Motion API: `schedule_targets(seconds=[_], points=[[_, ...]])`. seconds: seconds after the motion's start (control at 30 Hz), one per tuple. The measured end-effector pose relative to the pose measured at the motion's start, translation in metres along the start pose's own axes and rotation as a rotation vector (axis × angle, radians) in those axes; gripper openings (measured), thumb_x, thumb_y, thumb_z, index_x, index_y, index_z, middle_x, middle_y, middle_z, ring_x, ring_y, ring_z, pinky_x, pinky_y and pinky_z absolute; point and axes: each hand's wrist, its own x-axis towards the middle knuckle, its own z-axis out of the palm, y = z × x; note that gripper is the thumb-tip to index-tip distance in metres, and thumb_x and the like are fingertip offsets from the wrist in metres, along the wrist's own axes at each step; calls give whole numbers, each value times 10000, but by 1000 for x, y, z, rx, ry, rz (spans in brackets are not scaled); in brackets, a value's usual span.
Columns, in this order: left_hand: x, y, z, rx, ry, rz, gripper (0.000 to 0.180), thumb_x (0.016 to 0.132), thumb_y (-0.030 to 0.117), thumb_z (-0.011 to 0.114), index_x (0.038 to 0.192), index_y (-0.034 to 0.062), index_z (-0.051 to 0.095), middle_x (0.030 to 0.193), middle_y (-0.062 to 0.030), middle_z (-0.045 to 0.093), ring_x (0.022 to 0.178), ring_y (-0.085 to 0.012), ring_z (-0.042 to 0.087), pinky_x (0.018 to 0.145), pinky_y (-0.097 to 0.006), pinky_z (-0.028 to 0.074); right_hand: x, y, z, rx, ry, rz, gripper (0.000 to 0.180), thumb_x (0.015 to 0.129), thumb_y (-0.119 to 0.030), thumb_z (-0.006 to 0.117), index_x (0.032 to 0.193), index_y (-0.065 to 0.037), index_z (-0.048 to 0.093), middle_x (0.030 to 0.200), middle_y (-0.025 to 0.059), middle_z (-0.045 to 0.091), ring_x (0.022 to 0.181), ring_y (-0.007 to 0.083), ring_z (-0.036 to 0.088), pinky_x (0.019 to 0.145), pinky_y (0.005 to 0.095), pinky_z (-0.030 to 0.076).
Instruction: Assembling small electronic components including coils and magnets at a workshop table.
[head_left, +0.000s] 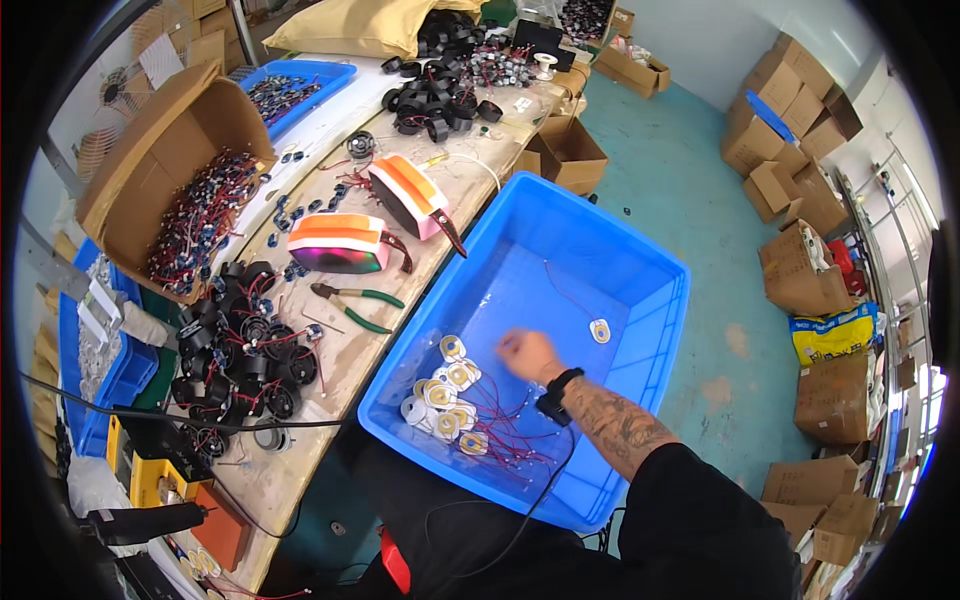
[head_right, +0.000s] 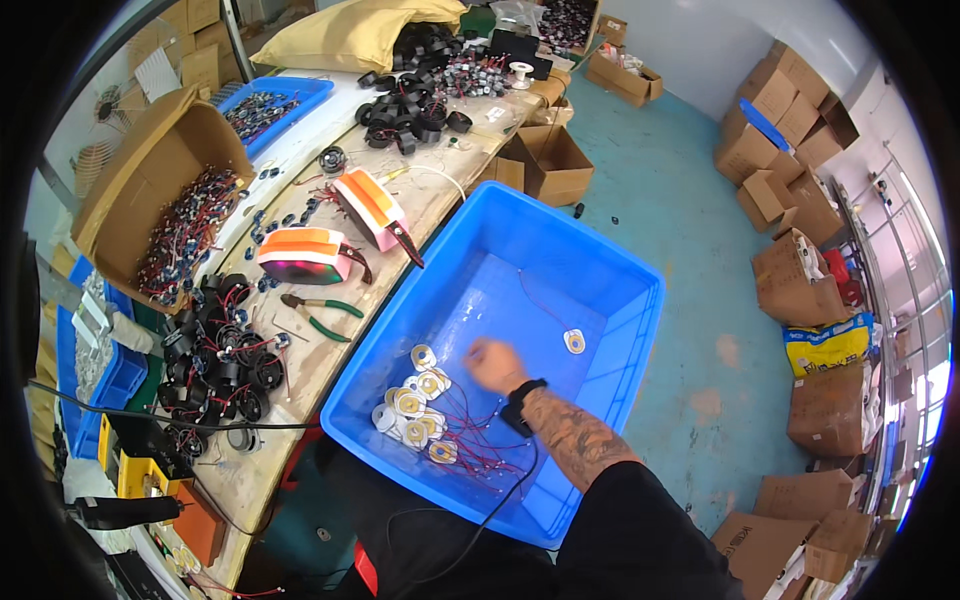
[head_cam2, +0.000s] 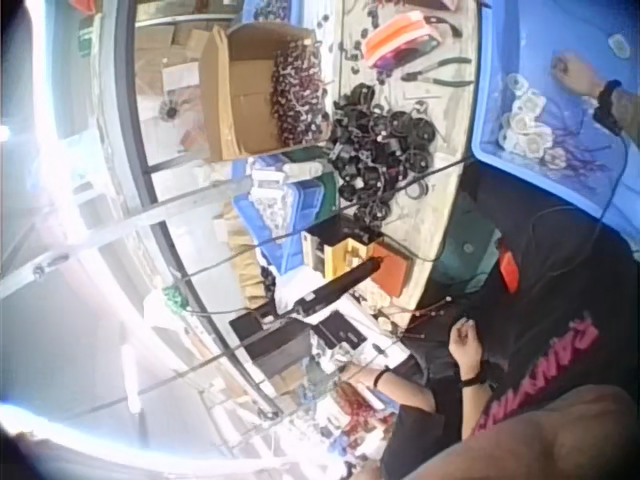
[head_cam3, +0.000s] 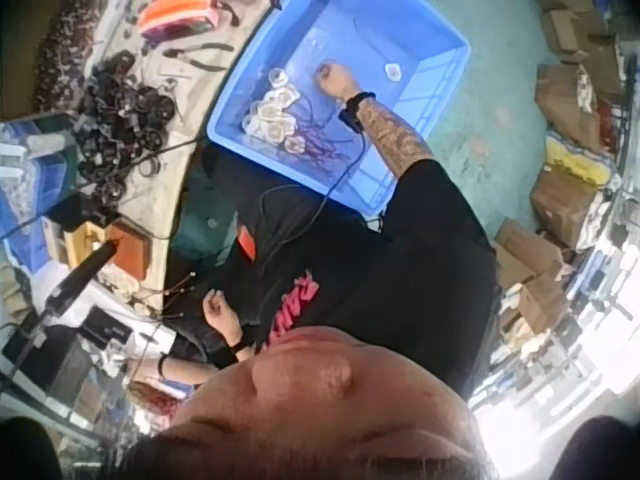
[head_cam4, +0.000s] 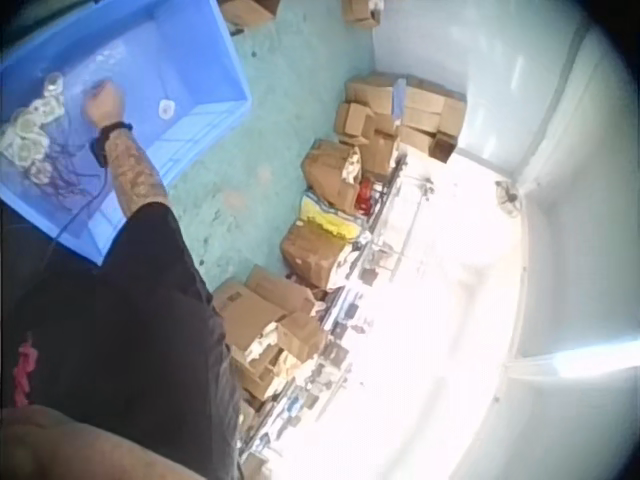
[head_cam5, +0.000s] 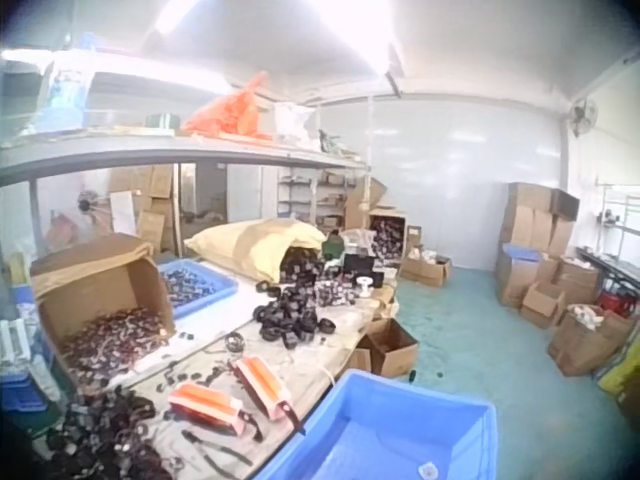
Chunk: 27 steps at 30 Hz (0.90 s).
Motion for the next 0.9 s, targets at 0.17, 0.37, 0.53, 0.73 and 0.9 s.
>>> schedule_targets(seconds=[0.17,0.37,0.53,0.73,0.9], points=[[-12,-25,-5,142,161,7,99,976,48,631,1037,-26,658,922,-65,656,854,-170,576,817,-306,493,-6,107,-68,-550,620,433,454,836,-325,767,1195,-74,648,1050,174,685,1028,408,663,915,506,535],[1,-49,1,199,183,0,96,952,53,657,996,-31,672,943,-92,678,868,-195,594,846,-326,502,-1,122,-68,-364,315,489,182,845,-148,706,973,-63,608,903,195,707,942,392,695,844,472,545],[3,-55,5,260,191,56,96,923,47,672,967,-32,705,930,-130,721,852,-229,645,846,-347,525,15,75,-71,-346,-17,333,179,911,-199,630,926,-24,666,969,232,725,972,380,707,848,463,556],[2,-68,2,232,202,41,109,903,37,658,959,-43,705,917,-140,723,835,-253,654,828,-361,530,16,-43,-109,89,-235,361,268,986,-260,611,954,-12,708,881,129,736,809,196,733,743,342,575],[0,-62,4,247,233,34,105,895,29,643,940,-45,703,888,-138,716,814,-250,648,806,-365,529,-7,-116,-102,430,-392,120,292,1022,-273,597,1034,-1,702,989,102,745,877,181,725,798,340,582]])
